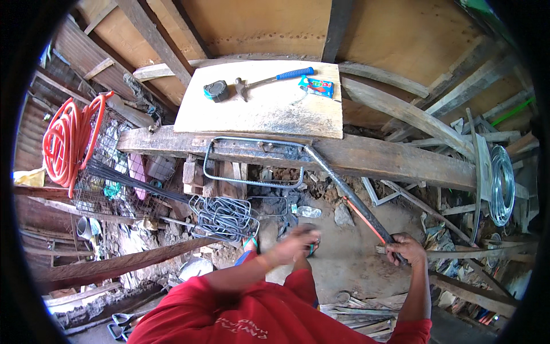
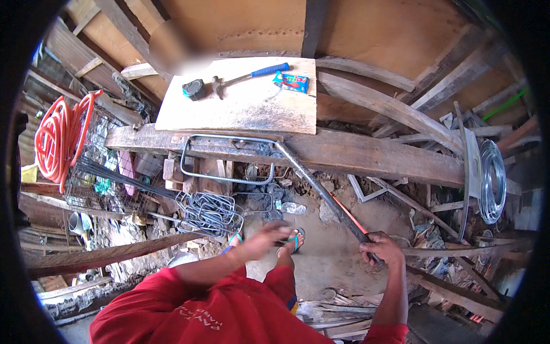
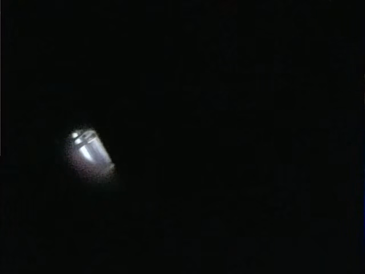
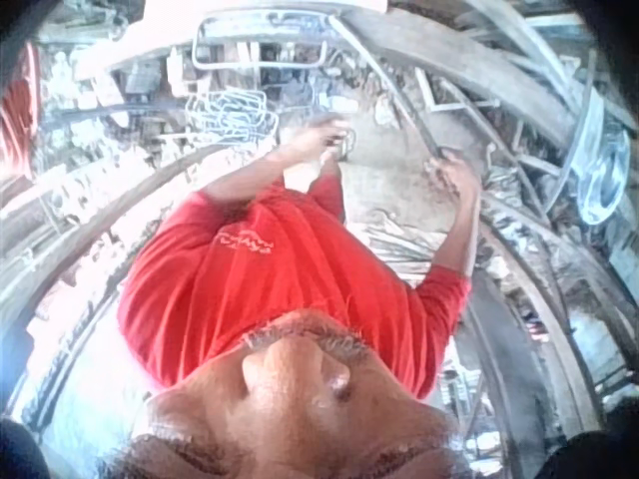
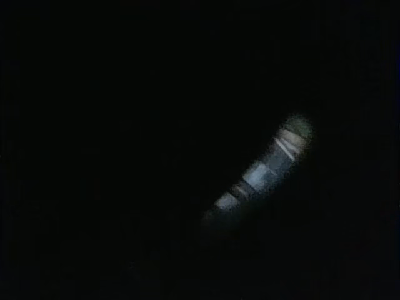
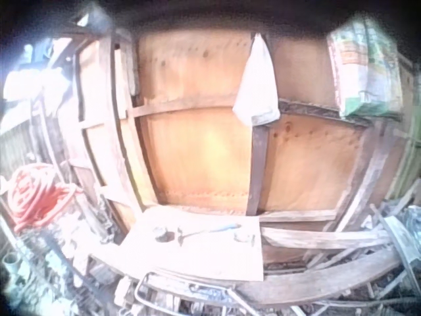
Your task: The person bends metal rods into rectangular shapes using a wooden beam as a lever and a hammer to adjust the bends. They repeatedly pick up rods, bend them, and place the finished pieces aside.
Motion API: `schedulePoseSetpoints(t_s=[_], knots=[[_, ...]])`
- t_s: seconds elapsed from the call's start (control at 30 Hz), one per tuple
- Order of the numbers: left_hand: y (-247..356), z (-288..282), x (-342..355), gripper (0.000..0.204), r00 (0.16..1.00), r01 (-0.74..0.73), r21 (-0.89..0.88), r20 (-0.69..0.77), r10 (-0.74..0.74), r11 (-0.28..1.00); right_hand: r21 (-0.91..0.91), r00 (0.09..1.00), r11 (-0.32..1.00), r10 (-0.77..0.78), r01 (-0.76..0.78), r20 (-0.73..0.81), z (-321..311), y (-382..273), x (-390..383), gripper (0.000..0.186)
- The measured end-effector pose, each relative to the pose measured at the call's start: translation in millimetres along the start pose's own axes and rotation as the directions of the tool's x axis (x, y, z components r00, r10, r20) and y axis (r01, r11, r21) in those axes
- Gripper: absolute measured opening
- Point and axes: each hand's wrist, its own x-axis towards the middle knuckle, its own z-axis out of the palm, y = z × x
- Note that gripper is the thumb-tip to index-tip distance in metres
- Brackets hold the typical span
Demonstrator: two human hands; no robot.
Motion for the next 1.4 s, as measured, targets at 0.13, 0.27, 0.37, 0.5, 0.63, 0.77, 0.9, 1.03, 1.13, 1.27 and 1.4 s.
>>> schedulePoseSetpoints(t_s=[0.13, 0.27, 0.37, 0.5, 0.63, 0.77, 0.9, 1.03, 1.13, 1.27, 1.4], knots=[[21, 142, 85, 0.059, 0.965, 0.104, -0.438, 0.263, 0.016, 0.893, 0.164, 0.994, 0.986, 0.024, -0.006, -0.108, 1, 26, 5, 0.022], [18, 187, 111, 0.035, 0.947, 0.269, -0.712, 0.318, -0.044, 0.648, 0.149, 0.940, 0.986, -0.020, 0.075, -0.342, 15, 46, 4, 0.021], [9, 184, 95, 0.028, 0.951, 0.275, -0.742, 0.302, -0.062, 0.611, 0.068, 0.895, 0.989, -0.091, 0.134, -0.436, 48, 53, -8, 0.021], [8, 148, 36, 0.026, 0.922, 0.341, -0.682, 0.377, -0.088, 0.647, 0.097, 0.845, 0.963, -0.171, 0.253, -0.507, 160, 57, -30, 0.022], [6, 44, -54, 0.025, 0.867, 0.447, -0.582, 0.470, -0.167, 0.680, -0.068, 0.651, 0.988, -0.142, 0.137, -0.746, 345, 48, -4, 0.029], [20, -57, -95, 0.025, 0.825, 0.524, -0.411, 0.465, -0.322, 0.746, -0.158, 0.493, 0.929, -0.315, 0.334, -0.811, 474, 27, 56, 0.018], [27, -56, -88, 0.025, 0.769, 0.582, -0.353, 0.532, -0.354, 0.733, 0.170, 0.597, 0.877, -0.154, 0.450, -0.787, 474, 14, 49, 0.016], [21, -42, -79, 0.026, 0.742, 0.578, -0.298, 0.579, -0.337, 0.760, 0.329, 0.743, 0.849, -0.105, 0.413, -0.661, 437, 5, 22, 0.017], [23, -76, -71, 0.047, 0.733, 0.461, -0.185, 0.630, -0.256, 0.868, 0.407, 0.854, 0.864, -0.050, 0.297, -0.518, 410, 0, 15, 0.019], [51, -172, -69, 0.033, 0.918, 0.396, -0.004, 0.037, -0.395, 0.918, 0.474, 0.916, 0.814, -0.162, 0.335, -0.368, 399, 6, -6, 0.026], [85, -264, -78, 0.032, 0.938, 0.081, -0.368, -0.286, -0.195, 0.926, 0.220, 0.857, 0.958, -0.048, 0.185, -0.514, 419, 28, -40, 0.030]])
